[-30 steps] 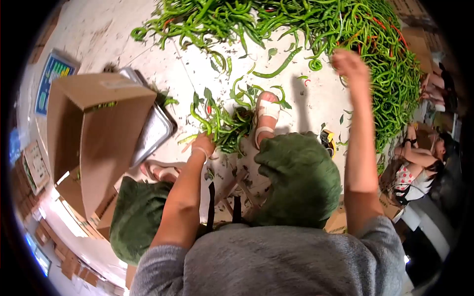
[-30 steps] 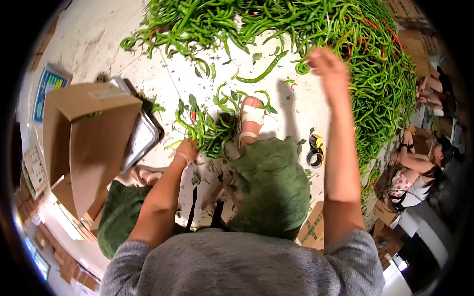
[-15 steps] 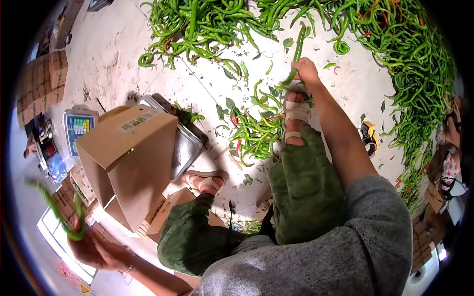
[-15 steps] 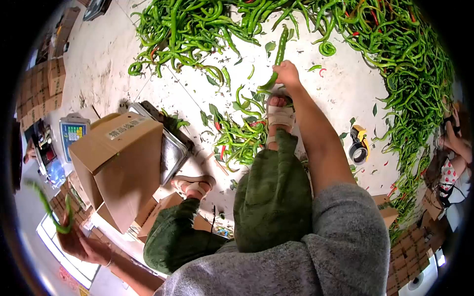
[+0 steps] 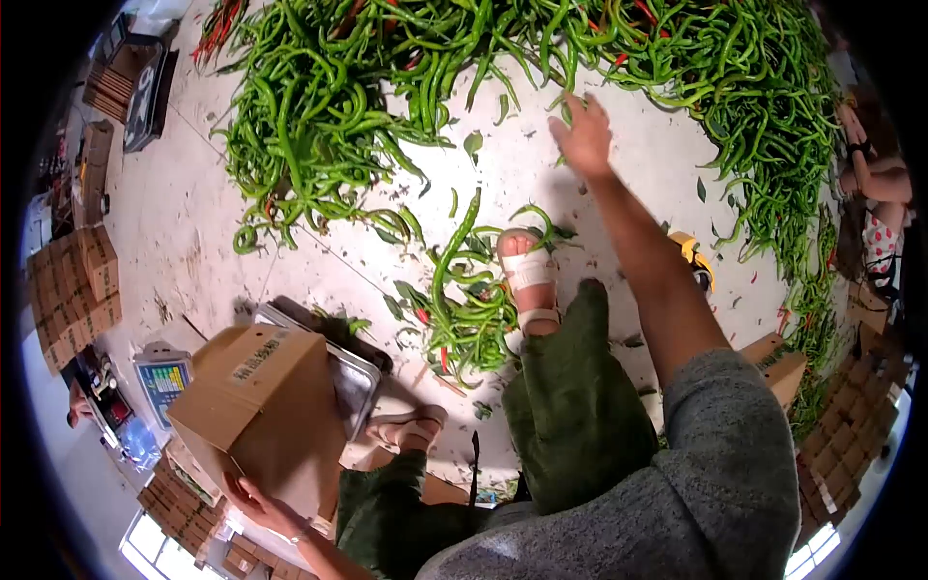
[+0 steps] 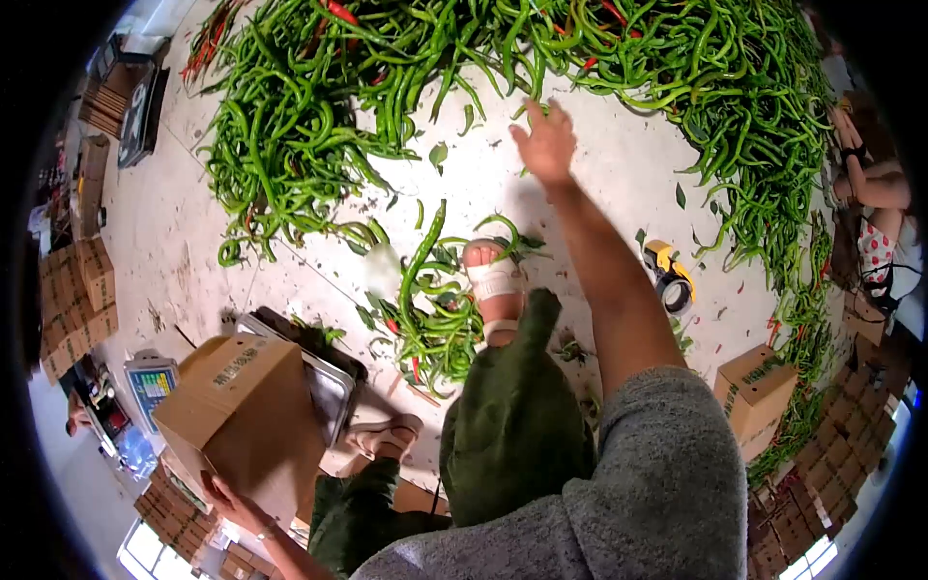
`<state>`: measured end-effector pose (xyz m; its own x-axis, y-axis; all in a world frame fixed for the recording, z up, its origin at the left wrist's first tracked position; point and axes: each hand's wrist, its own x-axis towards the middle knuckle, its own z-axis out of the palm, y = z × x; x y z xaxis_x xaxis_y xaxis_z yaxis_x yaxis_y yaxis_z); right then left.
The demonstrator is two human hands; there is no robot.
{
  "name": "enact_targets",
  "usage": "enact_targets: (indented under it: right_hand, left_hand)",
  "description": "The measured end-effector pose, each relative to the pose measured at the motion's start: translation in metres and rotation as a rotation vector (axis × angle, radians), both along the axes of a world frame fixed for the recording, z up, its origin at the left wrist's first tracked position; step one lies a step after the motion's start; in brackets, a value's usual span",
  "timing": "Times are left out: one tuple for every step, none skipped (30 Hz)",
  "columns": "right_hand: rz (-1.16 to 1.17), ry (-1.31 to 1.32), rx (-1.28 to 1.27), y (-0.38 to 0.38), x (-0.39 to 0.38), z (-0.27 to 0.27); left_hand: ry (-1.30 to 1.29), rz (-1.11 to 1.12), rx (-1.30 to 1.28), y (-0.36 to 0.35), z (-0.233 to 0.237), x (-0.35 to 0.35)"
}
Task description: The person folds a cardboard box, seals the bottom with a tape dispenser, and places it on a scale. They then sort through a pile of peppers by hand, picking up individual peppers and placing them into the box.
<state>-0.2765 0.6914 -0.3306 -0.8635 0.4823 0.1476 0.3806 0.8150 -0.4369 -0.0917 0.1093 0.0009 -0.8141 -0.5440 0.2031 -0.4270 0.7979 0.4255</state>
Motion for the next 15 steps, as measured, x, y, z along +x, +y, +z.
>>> enact_targets:
  right_hand:
    - [-0.019,-0.221,0.007,0.016,-0.017,0.002]
    - [-0.007,-0.317,0.002,0.026,-0.027,-0.003]
    - [0.019,-0.391,-0.070,0.031,-0.033,-0.013]
    - [0.048,-0.462,-0.141,0.036,-0.037,-0.022]
    - [0.062,-0.457,-0.079,0.028,-0.033,-0.022]
    - [0.049,-0.364,-0.076,0.023,-0.033,-0.029]
    - [0.048,-0.315,-0.075,0.014,-0.030,-0.034]
    - [0.048,-0.271,-0.077,0.002,-0.023,-0.040]
    - [0.053,-0.158,-0.032,-0.013,-0.011,-0.059]
    - [0.057,-0.045,0.017,-0.026,0.001,-0.072]
    - [0.100,-0.094,-0.079,-0.040,0.013,-0.059]
    - [0.140,-0.148,-0.178,-0.056,0.030,-0.041]
    - [0.173,-0.104,-0.198,-0.071,0.047,-0.031]
    - [0.206,-0.058,-0.217,-0.082,0.061,-0.023]
    - [0.237,-0.020,-0.257,-0.088,0.072,-0.017]
  left_hand:
    - [0.013,-0.089,-0.031,0.030,0.000,-0.011]
    - [-0.013,-0.182,-0.030,0.060,0.002,-0.021]
    - [-0.065,-0.325,-0.159,0.087,0.003,-0.030]
    - [-0.114,-0.464,-0.288,0.109,0.001,-0.036]
    - [-0.057,-0.524,-0.177,0.126,-0.009,-0.040]
    - [0.000,-0.581,-0.068,0.143,-0.017,-0.042]
    - [0.011,-0.603,-0.008,0.164,-0.021,-0.045]
    - [0.019,-0.628,0.121,0.179,-0.027,-0.046]
    - [-0.048,-0.667,0.197,0.190,-0.031,-0.047]
    - [-0.115,-0.704,0.276,0.199,-0.036,-0.048]
    - [-0.171,-0.728,0.371,0.205,-0.046,-0.048]
    - [-0.233,-0.751,0.466,0.210,-0.054,-0.048]
    - [-0.315,-0.780,0.493,0.217,-0.057,-0.053]
    - [-0.387,-0.790,0.530,0.221,-0.062,-0.056]
    - [-0.416,-0.744,0.608,0.227,-0.067,-0.058]
